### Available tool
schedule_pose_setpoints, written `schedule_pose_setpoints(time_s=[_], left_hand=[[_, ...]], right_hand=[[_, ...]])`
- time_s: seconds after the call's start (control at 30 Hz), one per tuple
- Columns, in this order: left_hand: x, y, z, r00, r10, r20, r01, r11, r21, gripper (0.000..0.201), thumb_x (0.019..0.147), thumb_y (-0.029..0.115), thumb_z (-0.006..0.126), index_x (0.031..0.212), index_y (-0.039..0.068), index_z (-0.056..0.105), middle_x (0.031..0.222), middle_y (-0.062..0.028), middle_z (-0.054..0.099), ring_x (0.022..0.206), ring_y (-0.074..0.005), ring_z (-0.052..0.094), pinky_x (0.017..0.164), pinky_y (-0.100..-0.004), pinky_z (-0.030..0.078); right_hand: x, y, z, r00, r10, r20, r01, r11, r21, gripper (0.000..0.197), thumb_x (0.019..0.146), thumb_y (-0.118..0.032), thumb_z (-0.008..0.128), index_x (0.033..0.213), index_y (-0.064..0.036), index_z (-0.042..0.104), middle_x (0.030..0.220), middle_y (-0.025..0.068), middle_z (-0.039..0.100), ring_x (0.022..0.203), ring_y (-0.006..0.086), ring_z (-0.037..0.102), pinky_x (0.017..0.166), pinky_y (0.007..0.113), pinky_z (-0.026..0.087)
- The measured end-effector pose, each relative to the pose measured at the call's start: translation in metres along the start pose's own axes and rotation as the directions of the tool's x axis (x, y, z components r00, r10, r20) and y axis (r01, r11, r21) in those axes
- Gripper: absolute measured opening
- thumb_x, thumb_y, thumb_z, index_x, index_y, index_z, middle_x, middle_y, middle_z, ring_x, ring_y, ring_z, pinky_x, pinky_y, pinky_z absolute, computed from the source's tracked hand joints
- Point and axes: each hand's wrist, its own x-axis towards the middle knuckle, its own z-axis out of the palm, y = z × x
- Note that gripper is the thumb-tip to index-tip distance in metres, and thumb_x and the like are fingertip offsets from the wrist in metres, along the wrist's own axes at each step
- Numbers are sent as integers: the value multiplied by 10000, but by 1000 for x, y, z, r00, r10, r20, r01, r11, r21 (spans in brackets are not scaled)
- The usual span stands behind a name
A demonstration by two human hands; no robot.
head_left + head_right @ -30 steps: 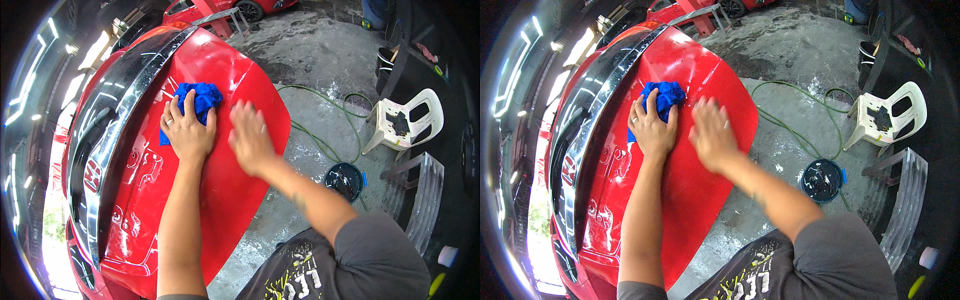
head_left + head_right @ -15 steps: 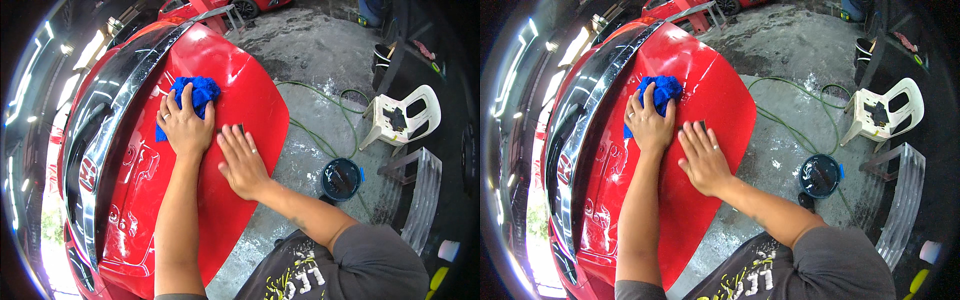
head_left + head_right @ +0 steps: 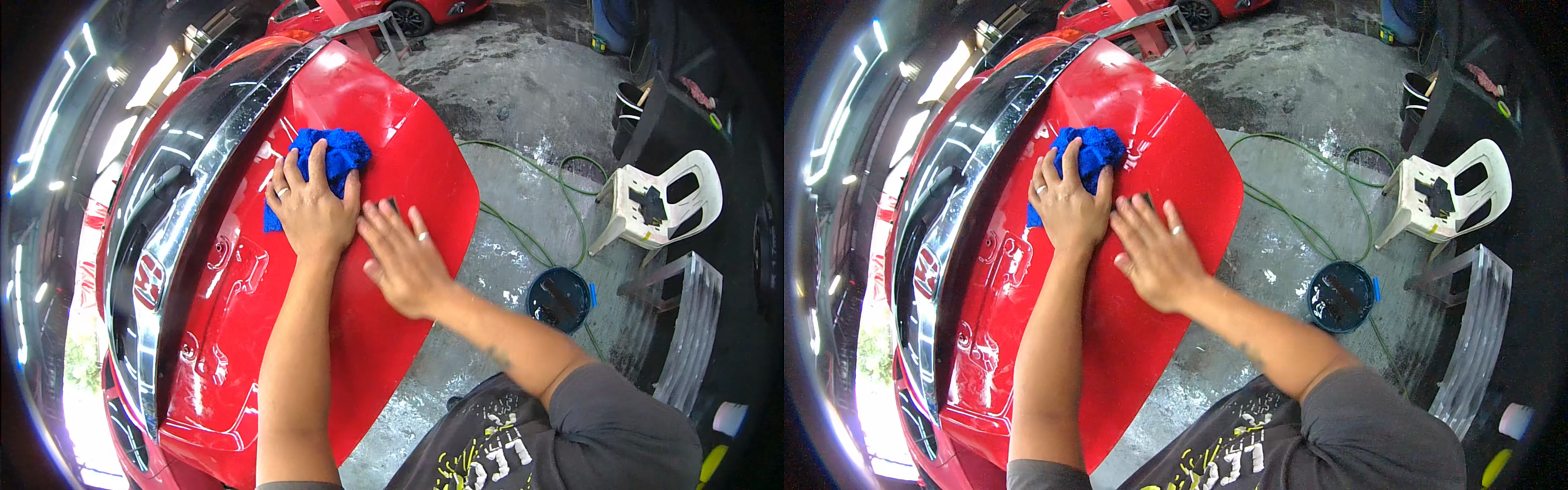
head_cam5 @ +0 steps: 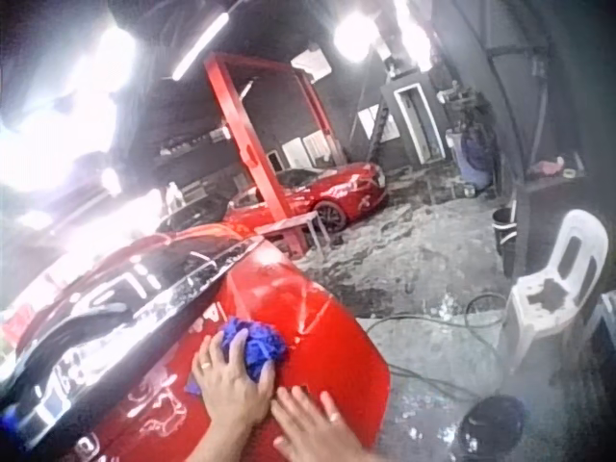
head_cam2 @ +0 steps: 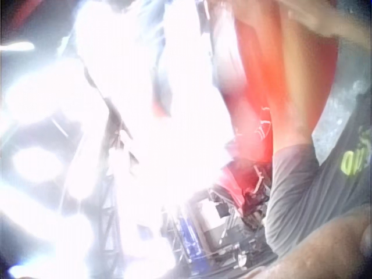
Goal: The person wipes the rear trunk of a red car using a blue microfiber cloth. They repeatedly rub the surface in circular and linear motions, occasionally dipping the cloth into a bucket of water to re-wet it. The person also uses a small black tool to scrape or clean the chrome trim strip on the trunk.
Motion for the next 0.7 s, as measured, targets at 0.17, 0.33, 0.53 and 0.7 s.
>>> schedule_pose_setpoints(time_s=[0.17,0.33,0.53,0.7], left_hand=[[9,17,7,999,49,9,-49,999,4,689,965,483,774,1573,212,600,1569,-241,582,1500,-452,507,1268,-591,339],[2,5,3,999,31,25,-31,999,28,694,967,492,768,1575,206,595,1574,-243,578,1501,-456,506,1269,-593,336],[5,8,2,1000,28,7,-28,999,14,681,947,492,763,1550,207,628,1566,-250,580,1503,-459,492,1256,-621,328],[6,13,2,999,38,35,-40,999,29,705,959,486,778,1581,214,585,1572,-239,575,1499,-464,502,1268,-597,338]], right_hand=[[112,160,-40,898,420,-133,-425,905,-12,644,1204,-463,370,1697,-49,394,1814,222,324,1687,415,288,1331,686,262],[21,37,9,969,188,-158,-192,981,-15,671,1182,-436,430,1711,-26,382,1831,231,282,1711,430,226,1355,679,176],[36,76,-11,986,107,-129,-126,981,-146,651,1179,-402,441,1723,-54,358,1842,201,273,1714,416,224,1335,718,192],[89,121,-18,909,392,-141,-391,920,38,680,1205,-459,371,1723,-19,356,1844,211,260,1717,389,225,1370,634,188]])
